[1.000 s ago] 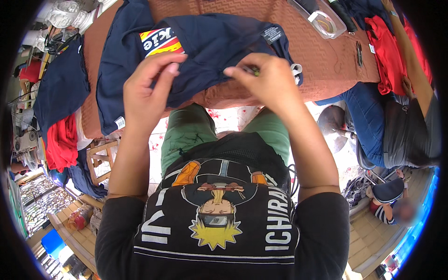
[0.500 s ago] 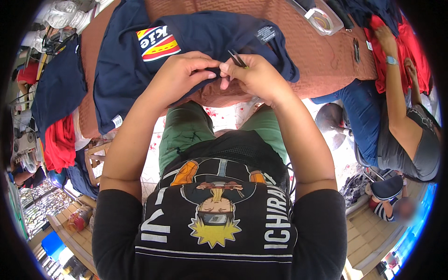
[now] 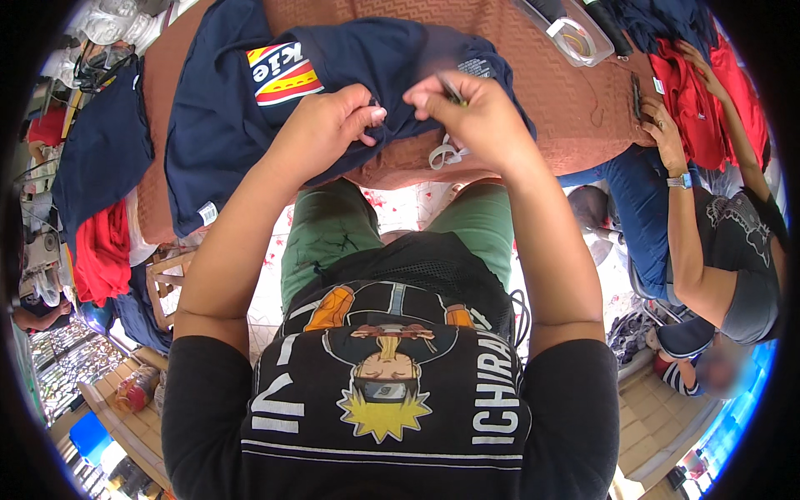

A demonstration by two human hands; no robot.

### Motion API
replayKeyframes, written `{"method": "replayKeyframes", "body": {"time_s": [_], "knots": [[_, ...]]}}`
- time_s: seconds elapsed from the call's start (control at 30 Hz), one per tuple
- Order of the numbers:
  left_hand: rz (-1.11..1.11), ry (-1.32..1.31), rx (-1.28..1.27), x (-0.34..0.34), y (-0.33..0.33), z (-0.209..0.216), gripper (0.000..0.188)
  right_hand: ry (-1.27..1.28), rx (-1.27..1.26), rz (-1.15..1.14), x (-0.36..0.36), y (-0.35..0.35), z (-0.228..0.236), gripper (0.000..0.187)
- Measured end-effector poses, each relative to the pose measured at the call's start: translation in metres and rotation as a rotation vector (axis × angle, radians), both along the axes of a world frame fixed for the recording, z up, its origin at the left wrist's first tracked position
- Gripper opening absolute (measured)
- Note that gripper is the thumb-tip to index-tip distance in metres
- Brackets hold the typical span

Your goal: The person trims loose threads from several navy blue t-shirts using a pair of snips at a workspace table.

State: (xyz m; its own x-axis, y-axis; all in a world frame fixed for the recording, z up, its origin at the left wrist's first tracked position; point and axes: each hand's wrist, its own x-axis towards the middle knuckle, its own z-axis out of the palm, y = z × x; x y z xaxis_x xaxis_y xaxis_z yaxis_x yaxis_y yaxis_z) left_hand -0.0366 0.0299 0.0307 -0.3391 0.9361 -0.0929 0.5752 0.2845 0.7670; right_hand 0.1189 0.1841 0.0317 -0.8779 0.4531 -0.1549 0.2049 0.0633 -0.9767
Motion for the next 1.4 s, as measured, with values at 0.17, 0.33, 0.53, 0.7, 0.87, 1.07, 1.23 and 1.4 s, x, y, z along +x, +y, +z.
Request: {"method": "replayKeyframes", "body": {"time_s": [0.17, 0.33, 0.53, 0.7, 0.87, 1.07, 1.23, 1.4], "knots": [[0.007, -0.063, 0.070, -0.002, -0.001, -0.006, 0.024, -0.062, 0.223, 0.089, 0.008, -0.020, -0.003, 0.023], [0.022, -0.083, 0.037, -0.001, 0.001, -0.002, 0.020, -0.027, 0.370, 0.063, 0.000, -0.026, -0.006, 0.030], [0.050, -0.130, 0.032, 0.000, 0.003, -0.004, 0.018, -0.059, 0.426, -0.030, -0.015, -0.037, -0.018, 0.018], [-0.029, -0.205, 0.044, -0.007, -0.004, -0.008, 0.019, -0.029, 0.230, -0.068, -0.012, -0.028, -0.018, 0.019], [-0.094, 0.029, -0.004, -0.006, 0.003, -0.002, 0.024, 0.009, 0.452, -0.059, -0.016, -0.029, -0.017, 0.021], [-0.061, -0.097, 0.008, -0.007, 0.002, -0.003, 0.021, 0.018, 0.603, 0.057, -0.001, -0.022, 0.004, 0.028], [-0.022, -0.150, -0.001, -0.006, 0.003, -0.003, 0.021, 0.024, 0.590, 0.212, 0.012, -0.014, 0.002, 0.026], [-0.032, -0.183, 0.021, -0.007, 0.003, -0.007, 0.021, 0.076, 0.599, 0.212, 0.005, -0.016, -0.004, 0.022]]}}
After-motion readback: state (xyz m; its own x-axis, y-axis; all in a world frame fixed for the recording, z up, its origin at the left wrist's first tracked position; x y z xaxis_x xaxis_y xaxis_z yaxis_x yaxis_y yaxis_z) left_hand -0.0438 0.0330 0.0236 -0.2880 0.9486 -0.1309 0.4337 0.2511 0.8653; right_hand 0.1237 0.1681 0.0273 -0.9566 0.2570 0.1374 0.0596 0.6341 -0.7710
